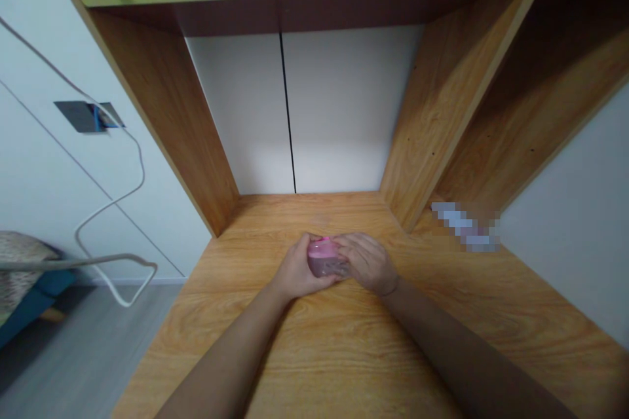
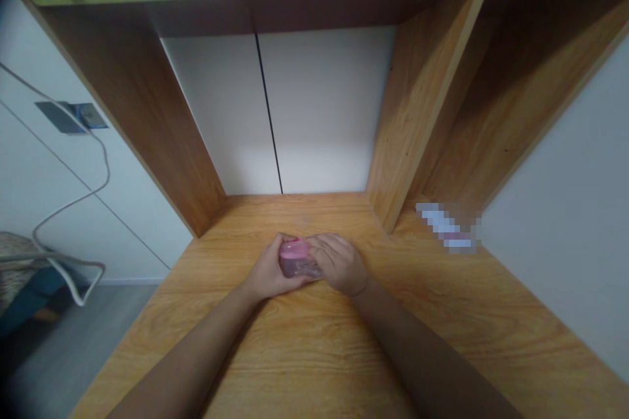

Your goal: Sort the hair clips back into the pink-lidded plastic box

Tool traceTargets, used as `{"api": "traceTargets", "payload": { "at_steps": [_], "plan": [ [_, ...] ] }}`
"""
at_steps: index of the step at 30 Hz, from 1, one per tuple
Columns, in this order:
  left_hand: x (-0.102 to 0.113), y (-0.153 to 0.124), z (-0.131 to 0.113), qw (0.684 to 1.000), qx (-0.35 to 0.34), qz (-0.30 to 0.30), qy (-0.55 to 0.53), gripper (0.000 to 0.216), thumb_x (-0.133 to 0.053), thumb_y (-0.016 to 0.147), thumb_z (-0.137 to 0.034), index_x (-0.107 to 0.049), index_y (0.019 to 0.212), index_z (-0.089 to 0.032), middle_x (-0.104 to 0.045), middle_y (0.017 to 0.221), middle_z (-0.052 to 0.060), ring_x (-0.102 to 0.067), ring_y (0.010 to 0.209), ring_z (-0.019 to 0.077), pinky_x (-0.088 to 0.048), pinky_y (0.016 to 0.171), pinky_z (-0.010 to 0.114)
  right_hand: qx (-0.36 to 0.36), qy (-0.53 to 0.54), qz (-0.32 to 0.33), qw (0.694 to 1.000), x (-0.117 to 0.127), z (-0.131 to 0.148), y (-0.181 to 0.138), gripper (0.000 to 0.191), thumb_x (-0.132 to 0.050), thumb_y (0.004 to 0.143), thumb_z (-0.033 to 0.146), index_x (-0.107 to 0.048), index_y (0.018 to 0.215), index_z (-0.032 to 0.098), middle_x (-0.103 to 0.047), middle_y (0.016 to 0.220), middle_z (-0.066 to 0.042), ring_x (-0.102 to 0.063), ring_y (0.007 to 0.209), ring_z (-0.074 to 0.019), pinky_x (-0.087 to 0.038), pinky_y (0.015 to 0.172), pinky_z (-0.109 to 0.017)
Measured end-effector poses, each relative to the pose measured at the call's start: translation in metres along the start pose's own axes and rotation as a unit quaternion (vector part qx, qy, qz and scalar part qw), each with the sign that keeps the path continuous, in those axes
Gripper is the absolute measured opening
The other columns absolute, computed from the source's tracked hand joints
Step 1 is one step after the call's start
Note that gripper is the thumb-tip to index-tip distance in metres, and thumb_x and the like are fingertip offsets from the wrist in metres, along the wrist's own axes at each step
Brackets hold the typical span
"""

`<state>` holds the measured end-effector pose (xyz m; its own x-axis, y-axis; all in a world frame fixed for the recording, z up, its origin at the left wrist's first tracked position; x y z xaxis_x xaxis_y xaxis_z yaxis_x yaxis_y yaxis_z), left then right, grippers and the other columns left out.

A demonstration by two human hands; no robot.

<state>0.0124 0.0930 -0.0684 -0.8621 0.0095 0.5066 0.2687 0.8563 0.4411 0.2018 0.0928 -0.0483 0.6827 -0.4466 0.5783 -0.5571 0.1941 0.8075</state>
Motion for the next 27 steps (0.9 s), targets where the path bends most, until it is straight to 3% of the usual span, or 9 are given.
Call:
{"api": "traceTargets", "payload": {
  "at_steps": [8,11,17,23,27],
  "plan": [
    [0.001,0.005,0.004,1.000,-0.008,0.010,-0.023,0.070,-0.088,0.062,-0.043,-0.050,0.117,-0.022,-0.067,0.111,0.007,-0.066,0.097,0.0242,-0.055,0.087,0.040,-0.023,0.061,0.024,0.998,0.001,-0.010,-0.007,0.026,-0.056,0.098,0.019,-0.067,0.121,0.024,-0.071,0.127,-0.008,-0.066,0.120,-0.0225,-0.056,0.101,-0.043],
    [0.002,0.006,0.005,0.999,-0.015,0.018,-0.041,0.083,-0.090,0.060,-0.038,-0.046,0.128,-0.025,-0.064,0.120,0.009,-0.065,0.106,0.0268,-0.053,0.095,0.044,-0.032,0.066,0.018,0.997,0.002,-0.012,-0.008,0.025,-0.061,0.096,0.021,-0.067,0.120,0.025,-0.071,0.128,-0.008,-0.066,0.119,-0.0226,-0.056,0.101,-0.043],
    [0.000,0.006,0.013,0.998,0.011,0.039,-0.058,0.125,-0.091,0.059,-0.028,-0.015,0.157,-0.022,-0.062,0.127,0.011,-0.064,0.109,0.0268,-0.052,0.101,0.046,-0.053,0.070,-0.003,0.996,0.008,-0.012,-0.004,0.026,-0.066,0.093,0.020,-0.069,0.119,0.025,-0.071,0.127,-0.007,-0.065,0.121,-0.0228,-0.055,0.102,-0.043],
    [0.000,0.008,0.018,0.996,0.042,0.037,-0.070,0.146,-0.093,0.058,-0.027,0.012,0.159,-0.019,-0.065,0.120,0.010,-0.063,0.110,0.0267,-0.049,0.105,0.047,-0.192,0.083,-0.015,0.978,0.001,-0.026,-0.012,0.041,-0.051,0.097,0.015,-0.065,0.132,0.033,-0.063,0.139,-0.005,-0.061,0.126,-0.0228,-0.052,0.107,-0.046],
    [-0.001,0.009,0.024,0.994,0.049,0.044,-0.085,0.148,-0.092,0.060,-0.025,0.020,0.157,-0.022,-0.066,0.118,0.009,-0.065,0.107,0.0242,-0.050,0.103,0.045,-0.265,0.134,-0.001,0.955,-0.002,-0.028,-0.015,0.043,-0.048,0.099,0.021,-0.059,0.139,0.033,-0.055,0.147,-0.005,-0.055,0.133,-0.0228,-0.048,0.112,-0.044]
  ]
}}
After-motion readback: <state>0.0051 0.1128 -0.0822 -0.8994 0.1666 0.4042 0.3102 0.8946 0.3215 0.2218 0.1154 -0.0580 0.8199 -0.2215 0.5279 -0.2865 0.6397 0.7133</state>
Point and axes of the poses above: each hand's wrist, its own y-axis towards the middle knuckle, its own x-axis out of the back of the hand, z = x × y, the point moved 3 cm from there along y, towards the middle knuckle
